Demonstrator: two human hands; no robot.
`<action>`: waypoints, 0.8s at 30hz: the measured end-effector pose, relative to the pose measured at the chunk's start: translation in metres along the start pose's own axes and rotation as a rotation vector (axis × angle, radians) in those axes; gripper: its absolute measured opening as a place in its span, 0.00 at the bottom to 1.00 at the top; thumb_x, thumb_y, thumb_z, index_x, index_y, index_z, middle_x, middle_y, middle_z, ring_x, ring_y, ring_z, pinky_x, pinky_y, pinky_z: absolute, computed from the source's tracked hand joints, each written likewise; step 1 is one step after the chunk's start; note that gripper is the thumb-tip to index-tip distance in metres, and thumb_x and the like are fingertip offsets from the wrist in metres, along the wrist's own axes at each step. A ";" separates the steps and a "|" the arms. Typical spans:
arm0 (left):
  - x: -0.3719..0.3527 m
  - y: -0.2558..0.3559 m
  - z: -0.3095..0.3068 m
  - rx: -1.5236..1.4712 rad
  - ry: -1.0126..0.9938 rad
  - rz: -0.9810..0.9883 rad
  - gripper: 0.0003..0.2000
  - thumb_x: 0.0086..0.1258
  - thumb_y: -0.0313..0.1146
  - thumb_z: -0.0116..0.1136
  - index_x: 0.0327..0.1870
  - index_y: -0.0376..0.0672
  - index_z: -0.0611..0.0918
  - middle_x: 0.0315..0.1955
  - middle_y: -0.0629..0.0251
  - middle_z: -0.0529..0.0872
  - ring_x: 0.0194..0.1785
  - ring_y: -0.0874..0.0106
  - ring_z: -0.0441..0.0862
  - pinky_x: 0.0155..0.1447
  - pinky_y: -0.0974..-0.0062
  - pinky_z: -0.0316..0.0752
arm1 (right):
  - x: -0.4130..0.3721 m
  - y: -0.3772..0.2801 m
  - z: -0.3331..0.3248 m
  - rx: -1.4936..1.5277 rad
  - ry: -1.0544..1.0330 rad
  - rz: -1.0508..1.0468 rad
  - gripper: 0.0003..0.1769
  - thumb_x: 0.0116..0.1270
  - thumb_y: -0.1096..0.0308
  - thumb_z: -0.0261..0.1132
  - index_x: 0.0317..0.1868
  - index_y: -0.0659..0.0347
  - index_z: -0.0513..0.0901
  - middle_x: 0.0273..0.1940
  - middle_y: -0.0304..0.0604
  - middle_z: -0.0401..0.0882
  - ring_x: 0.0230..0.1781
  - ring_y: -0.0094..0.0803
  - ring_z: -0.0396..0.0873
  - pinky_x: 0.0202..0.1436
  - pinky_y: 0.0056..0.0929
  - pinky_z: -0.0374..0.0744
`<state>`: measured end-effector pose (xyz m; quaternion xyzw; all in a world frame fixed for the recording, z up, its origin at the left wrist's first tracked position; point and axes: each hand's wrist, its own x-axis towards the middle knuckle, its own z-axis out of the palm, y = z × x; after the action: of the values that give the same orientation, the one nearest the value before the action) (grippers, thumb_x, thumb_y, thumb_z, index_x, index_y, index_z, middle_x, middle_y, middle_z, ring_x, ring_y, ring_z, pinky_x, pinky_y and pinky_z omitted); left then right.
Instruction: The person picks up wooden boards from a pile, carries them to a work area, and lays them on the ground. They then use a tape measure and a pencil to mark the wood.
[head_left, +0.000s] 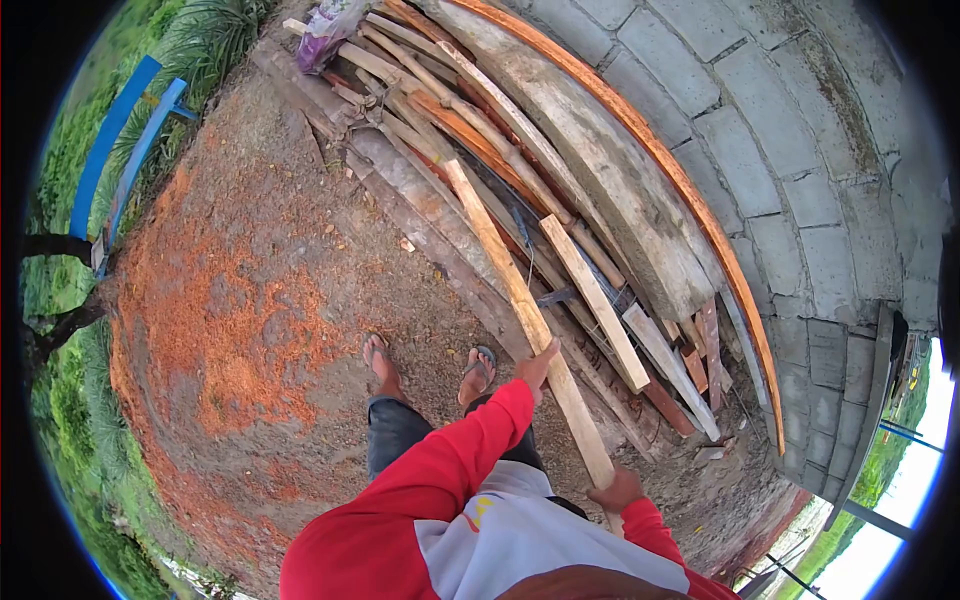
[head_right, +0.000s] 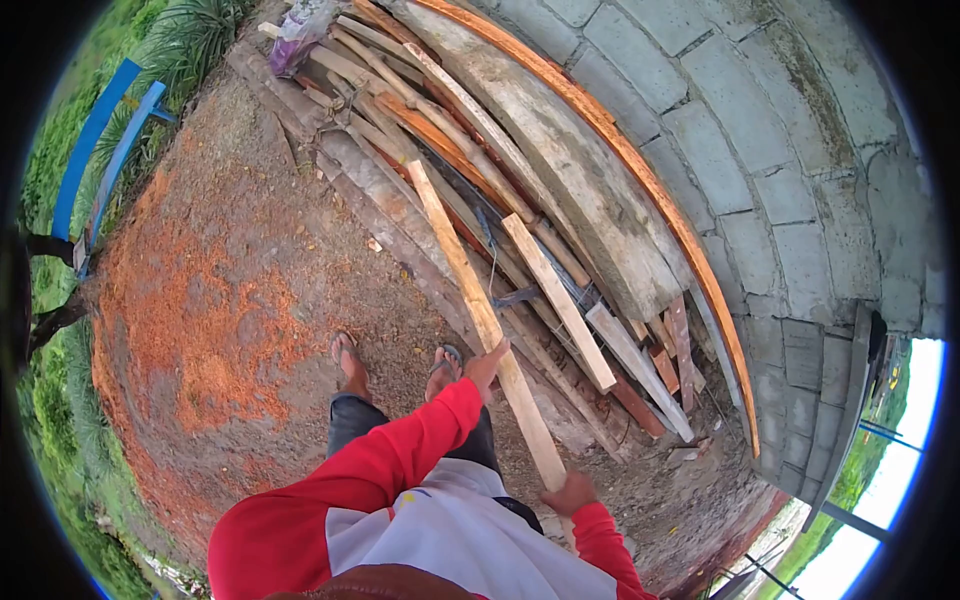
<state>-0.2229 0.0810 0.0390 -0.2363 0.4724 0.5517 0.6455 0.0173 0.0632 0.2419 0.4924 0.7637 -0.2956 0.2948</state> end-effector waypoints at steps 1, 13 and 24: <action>-0.004 0.006 -0.005 -0.023 -0.016 -0.013 0.33 0.50 0.55 0.70 0.48 0.36 0.77 0.36 0.58 0.81 0.33 0.65 0.82 0.34 0.64 0.79 | 0.002 -0.007 0.000 0.004 0.039 -0.007 0.37 0.36 0.51 0.73 0.45 0.68 0.75 0.33 0.61 0.80 0.37 0.55 0.80 0.44 0.46 0.79; -0.214 0.410 -0.203 -0.011 -0.092 1.177 0.31 0.69 0.57 0.44 0.63 0.41 0.62 0.52 0.55 0.74 0.55 0.60 0.72 0.59 0.60 0.69 | 0.250 -0.360 0.056 0.388 0.515 -0.680 0.33 0.38 0.65 0.73 0.48 0.58 0.72 0.42 0.51 0.74 0.46 0.51 0.74 0.49 0.40 0.74; -0.354 0.618 -0.382 0.078 0.014 1.407 0.23 0.65 0.41 0.54 0.56 0.34 0.73 0.52 0.55 0.77 0.57 0.61 0.74 0.63 0.56 0.66 | 0.320 -0.659 0.045 0.303 0.309 -1.019 0.46 0.39 0.65 0.72 0.62 0.59 0.63 0.55 0.52 0.68 0.55 0.48 0.69 0.58 0.40 0.71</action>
<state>-0.9145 -0.2351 0.3119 0.1449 0.5366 0.8194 0.1402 -0.6949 -0.0098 0.0815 0.1353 0.8886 -0.4318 -0.0753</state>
